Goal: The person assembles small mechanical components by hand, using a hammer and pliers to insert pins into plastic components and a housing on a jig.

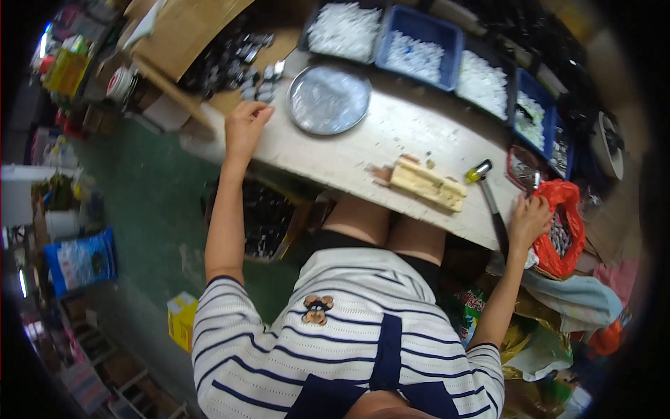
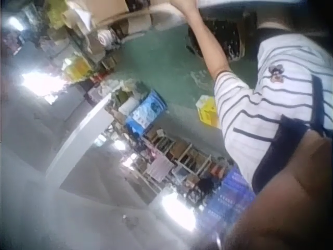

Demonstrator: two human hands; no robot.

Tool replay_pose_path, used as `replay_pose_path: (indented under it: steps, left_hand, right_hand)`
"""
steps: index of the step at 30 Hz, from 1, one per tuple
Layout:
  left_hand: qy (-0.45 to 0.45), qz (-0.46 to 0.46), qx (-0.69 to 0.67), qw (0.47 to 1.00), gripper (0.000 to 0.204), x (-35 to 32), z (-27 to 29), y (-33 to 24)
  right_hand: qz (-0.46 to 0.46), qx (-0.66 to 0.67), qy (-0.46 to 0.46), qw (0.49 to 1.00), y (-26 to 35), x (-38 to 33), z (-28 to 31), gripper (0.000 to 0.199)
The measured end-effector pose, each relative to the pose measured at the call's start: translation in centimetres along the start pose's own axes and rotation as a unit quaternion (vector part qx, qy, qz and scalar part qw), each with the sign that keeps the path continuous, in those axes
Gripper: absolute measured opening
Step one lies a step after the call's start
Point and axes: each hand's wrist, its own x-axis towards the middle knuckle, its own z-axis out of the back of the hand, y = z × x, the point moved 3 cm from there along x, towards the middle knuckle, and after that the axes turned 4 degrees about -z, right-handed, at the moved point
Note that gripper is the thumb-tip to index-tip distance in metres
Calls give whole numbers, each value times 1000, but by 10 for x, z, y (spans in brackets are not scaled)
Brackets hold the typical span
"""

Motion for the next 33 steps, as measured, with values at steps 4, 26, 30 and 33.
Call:
replay_pose_path:
  steps: [4,26,30,33]
  left_hand:
    - [-37,-77,200,976,25,20,-34,23]
    - [-101,-84,219,967,30,-2,-49,15]
    - [-116,-60,191,973,27,-13,-44,21]
    - [-126,-81,175,973,27,-6,-47,18]
  right_hand:
    - [30,130,-10,991,23,16,11,21]
    - [339,201,-60,917,370,310,81,60]
    - [387,202,108,893,409,312,99,59]
    - [361,231,63,901,396,347,69,44]
